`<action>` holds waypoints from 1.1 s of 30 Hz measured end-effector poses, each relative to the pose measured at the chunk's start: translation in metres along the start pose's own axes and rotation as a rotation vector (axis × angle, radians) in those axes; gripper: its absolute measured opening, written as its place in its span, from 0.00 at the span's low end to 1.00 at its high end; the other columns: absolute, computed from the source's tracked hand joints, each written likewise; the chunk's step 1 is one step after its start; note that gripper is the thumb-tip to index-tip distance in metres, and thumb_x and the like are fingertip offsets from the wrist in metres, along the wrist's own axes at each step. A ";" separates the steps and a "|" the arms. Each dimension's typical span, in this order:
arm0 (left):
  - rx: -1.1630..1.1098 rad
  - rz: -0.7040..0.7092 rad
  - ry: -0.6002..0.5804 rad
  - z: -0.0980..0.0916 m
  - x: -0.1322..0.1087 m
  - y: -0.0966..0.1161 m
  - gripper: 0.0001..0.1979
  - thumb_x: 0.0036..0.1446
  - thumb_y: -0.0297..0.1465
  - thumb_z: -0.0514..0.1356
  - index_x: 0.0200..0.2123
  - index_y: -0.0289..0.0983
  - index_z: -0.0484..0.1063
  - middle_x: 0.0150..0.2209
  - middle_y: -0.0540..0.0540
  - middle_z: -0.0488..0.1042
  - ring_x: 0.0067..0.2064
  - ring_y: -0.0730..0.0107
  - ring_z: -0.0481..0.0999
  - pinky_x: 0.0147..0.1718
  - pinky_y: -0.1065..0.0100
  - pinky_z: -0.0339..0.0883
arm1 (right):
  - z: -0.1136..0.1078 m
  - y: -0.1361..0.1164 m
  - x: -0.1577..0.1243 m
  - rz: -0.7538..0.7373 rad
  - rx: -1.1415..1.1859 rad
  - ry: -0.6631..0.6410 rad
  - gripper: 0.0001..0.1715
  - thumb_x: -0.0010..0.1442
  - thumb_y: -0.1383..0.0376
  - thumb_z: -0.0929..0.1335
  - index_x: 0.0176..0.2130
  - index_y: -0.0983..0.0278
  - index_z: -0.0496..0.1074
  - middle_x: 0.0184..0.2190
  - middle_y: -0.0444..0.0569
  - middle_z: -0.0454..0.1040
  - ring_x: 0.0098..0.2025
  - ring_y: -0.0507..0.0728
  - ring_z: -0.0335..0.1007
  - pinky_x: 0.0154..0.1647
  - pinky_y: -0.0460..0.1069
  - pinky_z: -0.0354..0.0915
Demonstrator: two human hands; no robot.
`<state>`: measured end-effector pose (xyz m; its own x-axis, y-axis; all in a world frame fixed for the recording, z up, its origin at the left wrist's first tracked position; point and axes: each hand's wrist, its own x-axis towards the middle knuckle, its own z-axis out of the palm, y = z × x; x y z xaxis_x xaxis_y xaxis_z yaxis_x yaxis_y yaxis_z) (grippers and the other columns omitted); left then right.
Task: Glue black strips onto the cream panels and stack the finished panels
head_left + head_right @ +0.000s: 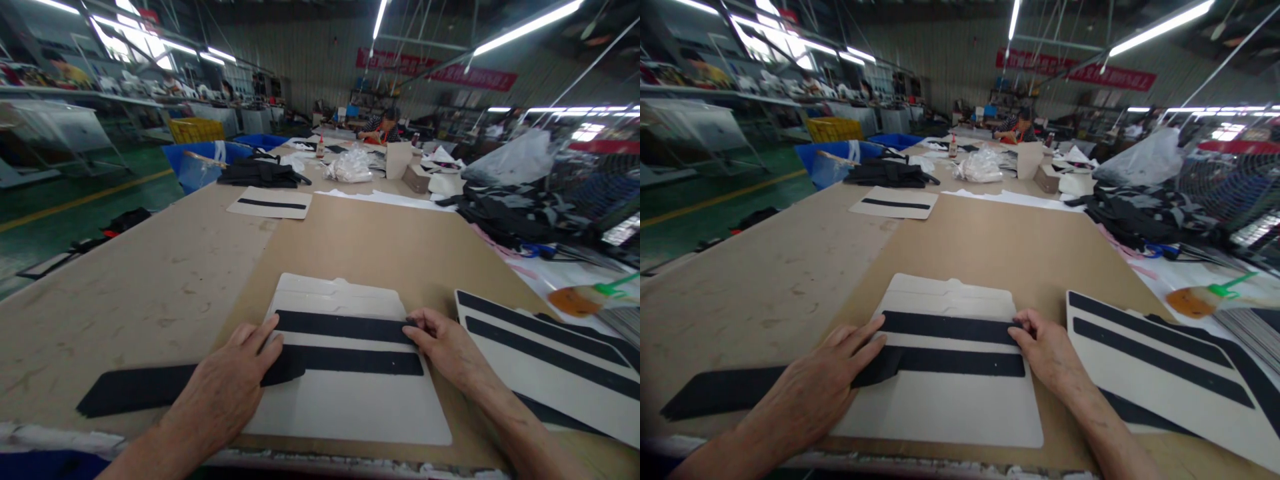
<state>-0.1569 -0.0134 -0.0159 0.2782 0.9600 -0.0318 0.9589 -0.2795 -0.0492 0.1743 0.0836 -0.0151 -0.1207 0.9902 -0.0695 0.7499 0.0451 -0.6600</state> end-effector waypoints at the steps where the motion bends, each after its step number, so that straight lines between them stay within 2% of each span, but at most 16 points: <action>1: 0.005 -0.004 0.010 0.002 0.000 -0.001 0.31 0.47 0.17 0.53 0.57 0.36 0.70 0.66 0.41 0.60 0.60 0.52 0.64 0.58 0.53 0.64 | 0.001 0.000 0.001 -0.002 -0.017 0.019 0.09 0.57 0.57 0.65 0.35 0.59 0.71 0.24 0.41 0.69 0.28 0.56 0.66 0.32 0.50 0.59; 10: 0.024 -0.003 0.030 0.006 -0.002 -0.002 0.31 0.47 0.18 0.54 0.56 0.37 0.70 0.65 0.42 0.60 0.58 0.51 0.65 0.57 0.53 0.64 | 0.010 0.003 0.007 0.025 -0.154 0.055 0.10 0.59 0.58 0.65 0.39 0.59 0.70 0.28 0.45 0.74 0.31 0.58 0.70 0.35 0.52 0.60; 17: 0.039 0.014 0.021 0.008 0.000 -0.003 0.32 0.46 0.18 0.53 0.57 0.36 0.70 0.65 0.41 0.61 0.58 0.50 0.65 0.56 0.53 0.66 | 0.008 0.001 0.009 0.039 -0.254 0.004 0.07 0.62 0.61 0.64 0.38 0.60 0.71 0.29 0.46 0.76 0.34 0.59 0.73 0.37 0.52 0.61; 19: 0.038 0.012 0.017 0.008 0.000 -0.003 0.32 0.47 0.18 0.53 0.57 0.36 0.70 0.65 0.41 0.61 0.58 0.50 0.65 0.56 0.52 0.66 | 0.007 0.000 0.010 0.008 -0.317 -0.001 0.07 0.62 0.62 0.65 0.40 0.61 0.71 0.32 0.47 0.76 0.36 0.59 0.74 0.39 0.52 0.62; 21: 0.030 -0.006 0.012 0.007 0.000 -0.003 0.31 0.48 0.18 0.53 0.57 0.35 0.69 0.66 0.41 0.60 0.59 0.50 0.65 0.57 0.52 0.65 | 0.007 -0.002 0.009 -0.061 -0.396 0.024 0.09 0.63 0.62 0.65 0.42 0.62 0.71 0.39 0.51 0.76 0.40 0.59 0.74 0.41 0.51 0.64; 24: 0.008 -0.027 -0.007 0.002 0.002 -0.001 0.33 0.51 0.20 0.51 0.62 0.34 0.63 0.66 0.41 0.60 0.61 0.52 0.63 0.60 0.52 0.62 | 0.009 -0.013 0.005 -0.182 -0.564 0.001 0.09 0.65 0.67 0.63 0.42 0.62 0.72 0.44 0.52 0.73 0.42 0.58 0.75 0.41 0.51 0.65; 27: -0.023 -0.034 -0.035 -0.007 0.006 0.001 0.35 0.54 0.22 0.51 0.67 0.35 0.55 0.65 0.41 0.61 0.62 0.53 0.62 0.60 0.53 0.62 | 0.013 -0.032 -0.003 -0.283 -0.799 -0.101 0.17 0.62 0.76 0.59 0.42 0.64 0.73 0.40 0.53 0.74 0.39 0.61 0.76 0.36 0.51 0.66; 29: -0.030 -0.032 -0.047 -0.013 0.009 0.005 0.34 0.56 0.24 0.52 0.67 0.35 0.55 0.64 0.39 0.63 0.61 0.53 0.62 0.59 0.53 0.62 | 0.018 -0.045 -0.010 -0.350 -0.934 -0.142 0.27 0.60 0.79 0.58 0.53 0.63 0.71 0.39 0.56 0.75 0.37 0.63 0.77 0.32 0.52 0.67; 31: -0.025 -0.037 -0.045 -0.016 0.013 0.009 0.32 0.57 0.26 0.54 0.66 0.35 0.57 0.62 0.38 0.65 0.60 0.52 0.63 0.59 0.53 0.63 | 0.025 -0.057 -0.016 -0.397 -1.033 -0.171 0.39 0.60 0.80 0.57 0.66 0.56 0.59 0.37 0.57 0.75 0.34 0.63 0.77 0.29 0.52 0.67; 33: -0.013 -0.058 -0.034 -0.017 0.016 0.014 0.29 0.59 0.29 0.56 0.64 0.34 0.60 0.60 0.36 0.66 0.59 0.51 0.64 0.57 0.53 0.64 | 0.033 -0.064 -0.021 -0.422 -1.110 -0.186 0.46 0.60 0.80 0.57 0.70 0.49 0.47 0.34 0.57 0.75 0.32 0.62 0.76 0.27 0.51 0.67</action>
<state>-0.1385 -0.0019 -0.0001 0.2201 0.9734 -0.0634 0.9741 -0.2228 -0.0392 0.1070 0.0556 0.0037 -0.5149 0.8402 -0.1702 0.7690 0.5405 0.3415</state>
